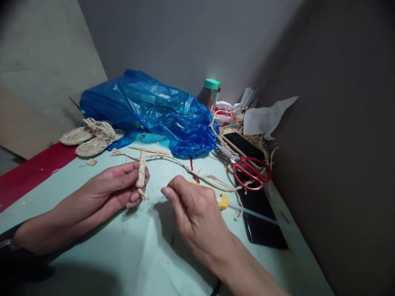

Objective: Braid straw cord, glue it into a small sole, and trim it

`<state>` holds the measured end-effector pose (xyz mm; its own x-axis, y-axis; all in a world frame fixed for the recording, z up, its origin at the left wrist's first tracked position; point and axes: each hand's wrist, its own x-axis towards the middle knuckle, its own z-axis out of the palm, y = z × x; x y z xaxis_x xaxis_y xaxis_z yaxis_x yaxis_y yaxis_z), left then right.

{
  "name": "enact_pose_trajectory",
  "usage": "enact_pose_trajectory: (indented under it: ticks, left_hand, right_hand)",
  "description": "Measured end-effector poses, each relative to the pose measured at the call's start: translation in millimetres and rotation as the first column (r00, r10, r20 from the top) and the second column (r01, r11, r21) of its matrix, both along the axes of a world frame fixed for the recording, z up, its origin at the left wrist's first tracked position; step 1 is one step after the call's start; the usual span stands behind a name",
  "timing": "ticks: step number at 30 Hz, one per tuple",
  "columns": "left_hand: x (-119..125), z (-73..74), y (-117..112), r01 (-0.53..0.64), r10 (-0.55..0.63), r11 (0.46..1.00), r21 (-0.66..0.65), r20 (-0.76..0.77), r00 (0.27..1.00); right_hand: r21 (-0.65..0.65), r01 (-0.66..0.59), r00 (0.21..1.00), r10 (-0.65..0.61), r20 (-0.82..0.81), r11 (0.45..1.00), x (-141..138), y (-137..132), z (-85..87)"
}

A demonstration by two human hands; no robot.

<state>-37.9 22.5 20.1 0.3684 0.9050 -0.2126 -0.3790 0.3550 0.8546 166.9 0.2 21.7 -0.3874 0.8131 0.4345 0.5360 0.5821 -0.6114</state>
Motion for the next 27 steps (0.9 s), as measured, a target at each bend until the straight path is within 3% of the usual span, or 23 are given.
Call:
enact_pose_trajectory:
  ticks: [8, 19, 21, 24, 27]
  left_hand:
    - [-2.0, -1.9, 0.9, -0.081, 0.080, 0.997, 0.001, -0.074, 0.994]
    - [-3.6, -4.5, -1.1, -0.111, 0.120, 0.991, 0.071, -0.137, 0.983]
    - [-3.8, -3.0, -2.8, -0.082, 0.093, 0.993, 0.080, -0.143, 0.985]
    - [-4.1, -0.4, -4.8, -0.039, 0.054, 0.995, 0.091, -0.169, 0.984]
    - [-3.7, 1.8, -5.9, -0.027, 0.041, 0.996, 0.083, -0.168, 0.985]
  right_hand:
    - [0.158, -0.158, 0.976, 0.130, 0.175, 0.975, -14.7, -17.3, -12.0]
    - [0.118, -0.266, 0.867, 0.184, 0.463, 0.957, -18.0, -34.9, -2.0]
    - [0.155, -0.206, 0.892, 0.120, 0.436, 0.966, -8.5, -41.5, -4.4]
    - [0.278, 0.085, 0.942, -0.168, 0.291, 0.957, 16.0, -45.8, -8.5]
    - [0.303, 0.411, 0.781, -0.504, 0.369, 0.860, 37.4, -42.9, -11.6]
